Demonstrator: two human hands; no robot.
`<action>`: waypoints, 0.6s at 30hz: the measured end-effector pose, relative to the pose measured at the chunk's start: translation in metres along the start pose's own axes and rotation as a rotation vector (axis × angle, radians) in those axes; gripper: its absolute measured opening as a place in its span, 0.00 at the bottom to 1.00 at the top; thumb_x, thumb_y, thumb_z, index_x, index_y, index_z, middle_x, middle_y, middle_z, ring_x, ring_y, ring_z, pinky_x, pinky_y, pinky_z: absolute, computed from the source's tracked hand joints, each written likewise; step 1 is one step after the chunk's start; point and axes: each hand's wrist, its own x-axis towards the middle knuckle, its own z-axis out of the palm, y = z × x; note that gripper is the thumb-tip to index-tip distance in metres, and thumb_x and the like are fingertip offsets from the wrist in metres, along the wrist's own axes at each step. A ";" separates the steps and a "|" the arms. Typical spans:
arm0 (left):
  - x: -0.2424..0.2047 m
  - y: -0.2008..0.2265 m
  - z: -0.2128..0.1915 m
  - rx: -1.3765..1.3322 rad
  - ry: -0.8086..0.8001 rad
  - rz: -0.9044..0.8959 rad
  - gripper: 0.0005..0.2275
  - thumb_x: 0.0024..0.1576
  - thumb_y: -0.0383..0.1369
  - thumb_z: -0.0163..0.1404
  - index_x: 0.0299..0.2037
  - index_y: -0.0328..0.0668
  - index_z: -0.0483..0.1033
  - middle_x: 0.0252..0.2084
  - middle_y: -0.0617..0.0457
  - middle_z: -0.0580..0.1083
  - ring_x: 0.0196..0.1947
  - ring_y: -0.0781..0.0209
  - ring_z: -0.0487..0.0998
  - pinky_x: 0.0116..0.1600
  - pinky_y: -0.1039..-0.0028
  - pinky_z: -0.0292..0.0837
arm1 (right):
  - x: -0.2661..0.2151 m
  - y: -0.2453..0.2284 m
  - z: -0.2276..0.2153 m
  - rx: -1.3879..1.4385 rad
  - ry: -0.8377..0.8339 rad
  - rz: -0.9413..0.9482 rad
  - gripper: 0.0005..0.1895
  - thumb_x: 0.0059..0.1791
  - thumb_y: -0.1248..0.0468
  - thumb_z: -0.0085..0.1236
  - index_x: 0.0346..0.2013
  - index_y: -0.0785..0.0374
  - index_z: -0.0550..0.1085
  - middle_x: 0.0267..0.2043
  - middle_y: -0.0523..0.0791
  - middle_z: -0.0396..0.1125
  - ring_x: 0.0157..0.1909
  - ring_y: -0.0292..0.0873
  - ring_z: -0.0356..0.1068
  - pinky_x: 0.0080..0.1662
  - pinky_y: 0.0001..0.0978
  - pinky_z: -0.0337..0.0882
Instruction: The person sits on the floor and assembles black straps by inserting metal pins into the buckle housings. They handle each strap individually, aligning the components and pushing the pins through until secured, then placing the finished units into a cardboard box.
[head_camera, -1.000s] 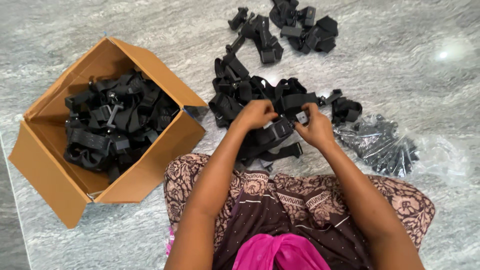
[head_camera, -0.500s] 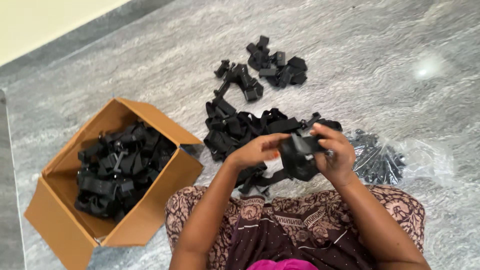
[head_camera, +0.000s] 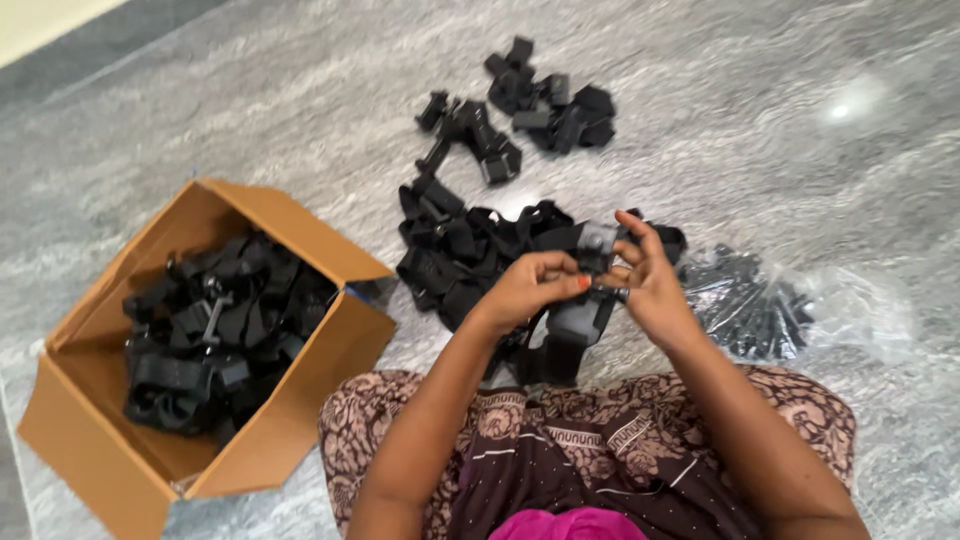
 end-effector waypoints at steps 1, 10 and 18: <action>-0.001 -0.003 -0.004 -0.029 0.049 0.040 0.11 0.62 0.36 0.60 0.44 0.33 0.78 0.40 0.58 0.77 0.40 0.74 0.74 0.48 0.79 0.68 | 0.004 0.007 -0.003 0.005 -0.016 0.033 0.50 0.36 0.83 0.42 0.74 0.57 0.54 0.70 0.46 0.57 0.54 0.46 0.72 0.50 0.36 0.71; 0.001 0.008 -0.032 -0.512 0.219 -0.003 0.09 0.60 0.32 0.57 0.48 0.43 0.74 0.43 0.60 0.75 0.46 0.69 0.76 0.55 0.77 0.71 | 0.013 0.047 -0.004 0.207 -0.328 0.306 0.37 0.58 0.41 0.24 0.48 0.65 0.76 0.41 0.47 0.74 0.48 0.45 0.70 0.57 0.41 0.65; -0.015 0.040 -0.057 -0.767 0.390 0.297 0.14 0.58 0.31 0.57 0.54 0.43 0.75 0.50 0.56 0.78 0.54 0.61 0.76 0.62 0.67 0.70 | 0.017 0.065 -0.006 0.415 -0.417 0.222 0.39 0.60 0.37 0.29 0.44 0.67 0.78 0.45 0.49 0.76 0.51 0.46 0.72 0.60 0.41 0.65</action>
